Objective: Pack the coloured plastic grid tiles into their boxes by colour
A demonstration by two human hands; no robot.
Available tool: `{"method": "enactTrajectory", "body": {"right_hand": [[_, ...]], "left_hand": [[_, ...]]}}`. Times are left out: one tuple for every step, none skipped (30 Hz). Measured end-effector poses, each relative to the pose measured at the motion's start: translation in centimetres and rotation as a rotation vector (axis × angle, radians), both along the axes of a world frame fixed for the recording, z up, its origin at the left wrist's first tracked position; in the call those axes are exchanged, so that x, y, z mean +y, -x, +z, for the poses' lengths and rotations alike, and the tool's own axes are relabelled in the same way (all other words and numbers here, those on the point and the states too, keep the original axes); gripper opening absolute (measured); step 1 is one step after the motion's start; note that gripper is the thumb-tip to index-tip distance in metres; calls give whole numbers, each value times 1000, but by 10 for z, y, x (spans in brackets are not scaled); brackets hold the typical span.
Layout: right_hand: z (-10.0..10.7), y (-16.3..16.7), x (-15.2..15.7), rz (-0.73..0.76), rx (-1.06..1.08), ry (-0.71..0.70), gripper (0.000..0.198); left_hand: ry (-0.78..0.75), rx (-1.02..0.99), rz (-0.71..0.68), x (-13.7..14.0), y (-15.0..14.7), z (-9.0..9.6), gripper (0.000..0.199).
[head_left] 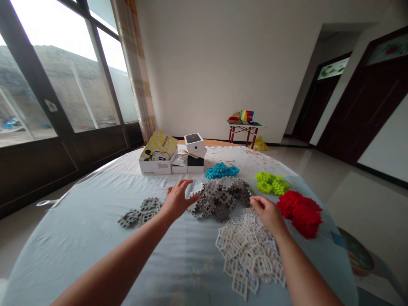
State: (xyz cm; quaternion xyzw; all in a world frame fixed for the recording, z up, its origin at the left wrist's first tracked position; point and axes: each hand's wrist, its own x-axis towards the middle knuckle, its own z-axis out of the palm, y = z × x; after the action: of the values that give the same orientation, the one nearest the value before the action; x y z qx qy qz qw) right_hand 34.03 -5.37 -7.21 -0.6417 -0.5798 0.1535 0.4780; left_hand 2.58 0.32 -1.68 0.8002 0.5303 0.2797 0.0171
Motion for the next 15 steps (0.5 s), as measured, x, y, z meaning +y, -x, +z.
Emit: {"method": "enactTrajectory", "body": {"right_hand": [[0, 0, 0, 0, -2, 4, 34], [0, 1, 0, -1, -4, 9, 34], [0, 1, 0, 0, -5, 13, 34], [-1, 1, 0, 2, -4, 14, 34], [-2, 1, 0, 4, -3, 14, 34], [-3, 0, 1, 7, 0, 15, 34], [-4, 0, 1, 11, 5, 16, 34], [-5, -1, 1, 14, 11, 18, 34], [-6, -1, 2, 16, 18, 22, 35], [-7, -1, 2, 20, 25, 25, 35], [-8, -2, 2, 23, 30, 28, 35], [-9, -2, 3, 25, 31, 30, 35], [-10, -2, 3, 25, 29, 32, 35], [-11, -3, 3, 24, 25, 35, 35], [-11, -3, 3, 23, 23, 38, 35]], "left_hand": [[5, 6, 26, 0, 11, 0, 49], [15, 13, 56, 0, 23, 1, 46], [29, 22, 88, -1, 35, 1, 45], [46, 31, 120, -2, 48, 1, 45], [66, 44, 147, -4, 61, 1, 45], [86, 59, 169, -7, 72, 1, 45], [109, 79, 179, -10, 83, 0, 45], [130, 102, 185, -13, 93, -1, 44], [152, 128, 183, -17, 102, -2, 44], [173, 156, 177, -21, 109, -4, 44], [194, 183, 168, -25, 114, -5, 44], [214, 210, 155, -28, 118, -7, 45], [233, 235, 140, -31, 122, -8, 45], [250, 257, 127, -33, 124, -9, 46], [265, 276, 116, -35, 125, -9, 46]]}}
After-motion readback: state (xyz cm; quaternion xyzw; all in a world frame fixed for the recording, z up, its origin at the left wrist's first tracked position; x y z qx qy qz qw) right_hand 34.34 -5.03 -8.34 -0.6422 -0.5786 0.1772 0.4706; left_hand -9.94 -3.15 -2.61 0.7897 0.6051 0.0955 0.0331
